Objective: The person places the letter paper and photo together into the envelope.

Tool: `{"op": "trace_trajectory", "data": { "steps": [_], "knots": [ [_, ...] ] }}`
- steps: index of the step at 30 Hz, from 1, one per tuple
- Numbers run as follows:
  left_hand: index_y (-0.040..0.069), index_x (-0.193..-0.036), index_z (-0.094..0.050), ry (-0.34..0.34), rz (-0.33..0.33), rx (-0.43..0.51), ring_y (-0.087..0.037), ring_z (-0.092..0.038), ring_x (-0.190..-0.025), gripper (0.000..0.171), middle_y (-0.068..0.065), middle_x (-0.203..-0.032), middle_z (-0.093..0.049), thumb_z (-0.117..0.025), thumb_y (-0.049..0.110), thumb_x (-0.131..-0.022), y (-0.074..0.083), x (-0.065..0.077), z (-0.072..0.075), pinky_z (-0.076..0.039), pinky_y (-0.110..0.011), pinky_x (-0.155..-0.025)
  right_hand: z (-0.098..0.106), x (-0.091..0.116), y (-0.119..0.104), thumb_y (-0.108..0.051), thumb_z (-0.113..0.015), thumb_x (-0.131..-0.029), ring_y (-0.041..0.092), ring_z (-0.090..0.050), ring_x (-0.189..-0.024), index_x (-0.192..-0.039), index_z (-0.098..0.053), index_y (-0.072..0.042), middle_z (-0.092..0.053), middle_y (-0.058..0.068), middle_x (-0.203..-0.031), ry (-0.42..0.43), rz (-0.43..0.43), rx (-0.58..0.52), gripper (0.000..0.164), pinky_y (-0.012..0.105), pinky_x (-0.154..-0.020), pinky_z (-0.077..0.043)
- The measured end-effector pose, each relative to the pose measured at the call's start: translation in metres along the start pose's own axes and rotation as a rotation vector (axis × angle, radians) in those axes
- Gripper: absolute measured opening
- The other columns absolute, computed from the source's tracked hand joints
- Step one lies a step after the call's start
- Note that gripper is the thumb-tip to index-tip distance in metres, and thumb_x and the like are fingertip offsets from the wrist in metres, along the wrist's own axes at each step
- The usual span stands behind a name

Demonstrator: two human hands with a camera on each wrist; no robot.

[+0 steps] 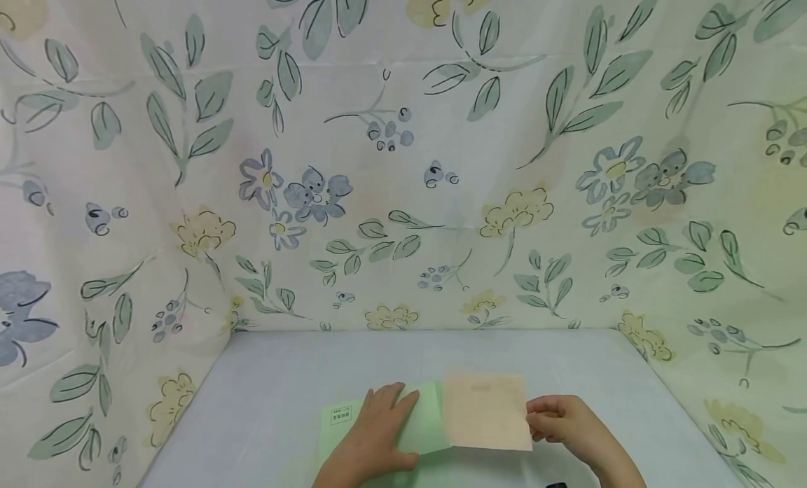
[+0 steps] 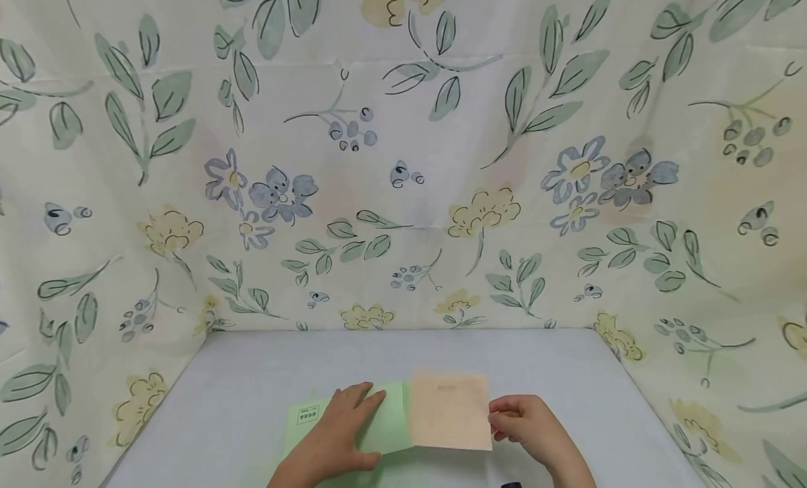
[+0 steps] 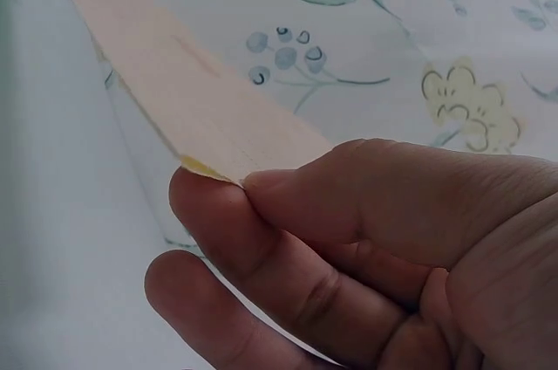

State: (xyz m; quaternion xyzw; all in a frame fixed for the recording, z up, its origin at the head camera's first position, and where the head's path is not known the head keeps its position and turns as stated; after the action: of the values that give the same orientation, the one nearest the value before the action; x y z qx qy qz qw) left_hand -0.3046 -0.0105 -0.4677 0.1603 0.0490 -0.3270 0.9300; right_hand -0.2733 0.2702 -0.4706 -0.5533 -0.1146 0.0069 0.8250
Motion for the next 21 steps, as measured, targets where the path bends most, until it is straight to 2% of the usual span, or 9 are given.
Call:
{"op": "trace_trajectory", "data": {
  "steps": [11,17,21],
  "knots": [
    [0.017,-0.139,-0.044,-0.002,-0.017,-0.025,-0.027,-0.033,-0.131,0.088,-0.011,-0.140,-0.040,-0.077,0.045,-0.063,0.003,-0.001,-0.002,-0.021,-0.062,-0.105,-0.006,-0.002,0.001,-0.020,-0.060,-0.089,0.026,-0.063,-0.080,-0.108,-0.068,0.000,-0.068,0.009,-0.083,-0.058,0.007,-0.010,0.029,0.040,-0.074,-0.049],
    [0.018,-0.140,-0.043,-0.025,-0.018,-0.025,-0.027,-0.032,-0.132,0.089,-0.011,-0.142,-0.039,-0.078,0.046,-0.064,0.005,-0.002,-0.004,-0.019,-0.062,-0.106,-0.010,-0.004,0.000,-0.012,-0.054,-0.089,0.024,-0.059,-0.077,-0.101,-0.071,-0.001,-0.064,0.008,-0.076,-0.078,0.036,-0.013,0.023,0.039,-0.071,-0.049],
    [0.018,-0.140,-0.043,-0.010,-0.034,-0.033,-0.027,-0.032,-0.131,0.089,-0.011,-0.141,-0.039,-0.078,0.046,-0.063,0.007,-0.001,-0.004,-0.020,-0.062,-0.105,-0.012,-0.004,-0.001,-0.012,-0.051,-0.091,0.026,-0.060,-0.080,-0.105,-0.069,0.001,-0.067,0.009,-0.086,-0.077,0.037,-0.017,0.026,0.040,-0.073,-0.050]
  ]
}}
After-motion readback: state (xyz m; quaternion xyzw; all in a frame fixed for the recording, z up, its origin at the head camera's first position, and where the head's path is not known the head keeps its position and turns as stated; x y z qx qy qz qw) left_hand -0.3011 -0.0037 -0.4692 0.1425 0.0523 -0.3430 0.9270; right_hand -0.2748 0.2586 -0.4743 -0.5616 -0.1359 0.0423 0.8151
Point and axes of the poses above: each hand's wrist, its own x-axis away from the middle knuckle, its own z-axis out of the back of the hand, y = z × x, the point moved 9 cm from there along -x, towards the middle knuckle
